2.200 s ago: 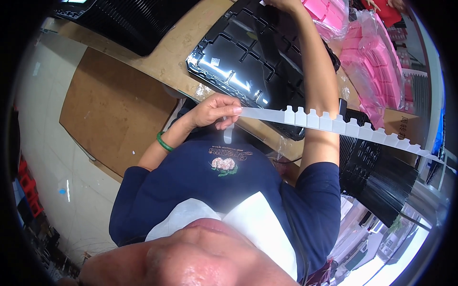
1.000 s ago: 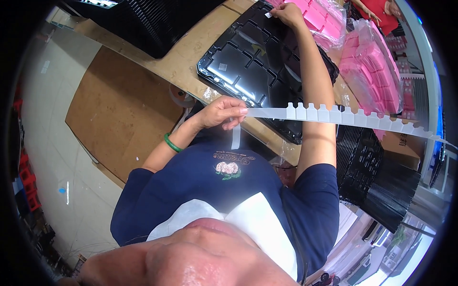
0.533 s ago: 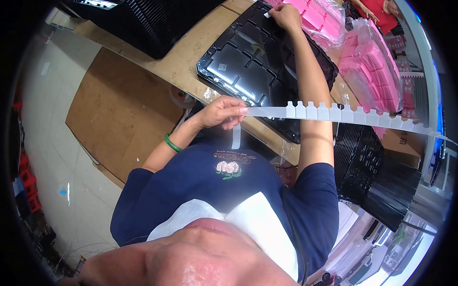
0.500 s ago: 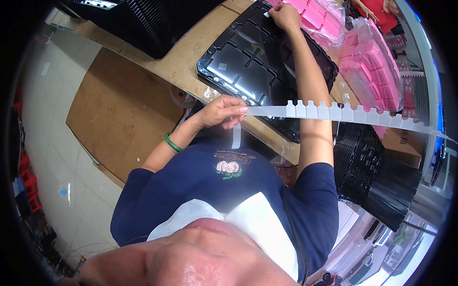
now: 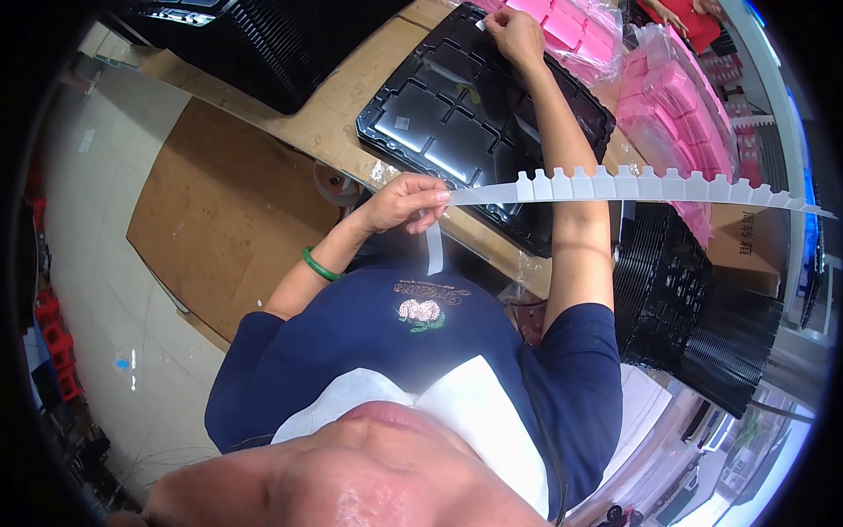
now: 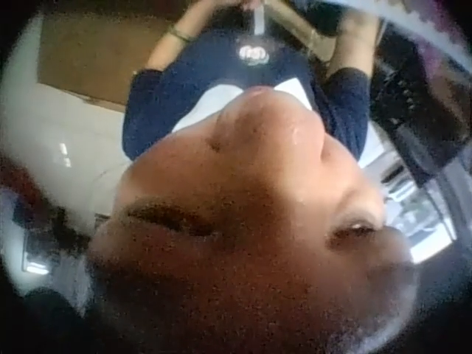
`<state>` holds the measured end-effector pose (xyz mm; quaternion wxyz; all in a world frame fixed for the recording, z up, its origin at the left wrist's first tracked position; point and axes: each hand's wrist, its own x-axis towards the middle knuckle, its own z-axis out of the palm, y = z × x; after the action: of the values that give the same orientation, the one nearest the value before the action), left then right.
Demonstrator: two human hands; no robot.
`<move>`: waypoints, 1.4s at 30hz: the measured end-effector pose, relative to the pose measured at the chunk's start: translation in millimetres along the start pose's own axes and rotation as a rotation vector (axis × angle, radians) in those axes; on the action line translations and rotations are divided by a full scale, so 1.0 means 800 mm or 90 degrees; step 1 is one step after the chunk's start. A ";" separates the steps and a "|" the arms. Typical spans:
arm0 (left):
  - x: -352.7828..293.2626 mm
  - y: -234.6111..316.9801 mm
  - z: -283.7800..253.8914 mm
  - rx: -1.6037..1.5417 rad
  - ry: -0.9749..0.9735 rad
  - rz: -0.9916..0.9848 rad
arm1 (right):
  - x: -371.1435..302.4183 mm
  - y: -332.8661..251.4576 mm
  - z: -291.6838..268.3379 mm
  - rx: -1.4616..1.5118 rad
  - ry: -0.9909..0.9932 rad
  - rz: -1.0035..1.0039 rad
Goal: The person assembles plastic components by applying adhesive strips to a plastic tray, then placing pink foam inserts into the tray by hand.
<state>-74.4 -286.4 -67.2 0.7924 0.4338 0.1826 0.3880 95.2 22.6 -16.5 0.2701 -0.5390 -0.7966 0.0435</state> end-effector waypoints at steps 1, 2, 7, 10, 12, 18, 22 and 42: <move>0.000 -0.001 0.000 0.001 0.001 0.002 | 0.000 0.000 0.003 -0.009 -0.011 0.000; 0.001 -0.001 0.001 0.003 -0.001 0.002 | 0.000 0.001 0.004 -0.019 -0.021 0.000; 0.000 -0.006 0.001 0.001 0.006 0.008 | -0.026 -0.016 -0.030 0.060 -0.018 0.005; -0.001 -0.009 -0.003 -0.007 0.009 -0.007 | -0.083 -0.022 -0.080 0.168 -0.047 -0.026; -0.003 -0.007 -0.002 -0.024 0.019 -0.006 | -0.146 -0.041 -0.137 0.174 -0.106 -0.006; 0.007 0.000 0.009 0.002 -0.010 -0.029 | -0.354 -0.050 -0.305 0.017 -0.656 0.118; 0.038 -0.021 0.044 0.084 -0.025 -0.030 | -0.346 -0.116 -0.346 0.307 -0.687 0.008; -0.045 0.040 0.018 0.197 0.041 -0.068 | 0.002 0.185 -0.094 -0.244 0.045 0.142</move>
<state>-102.7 -311.5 -34.9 0.7292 0.5279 0.2883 0.3262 254.4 69.0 -4.9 0.1840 -0.6666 -0.7158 -0.0974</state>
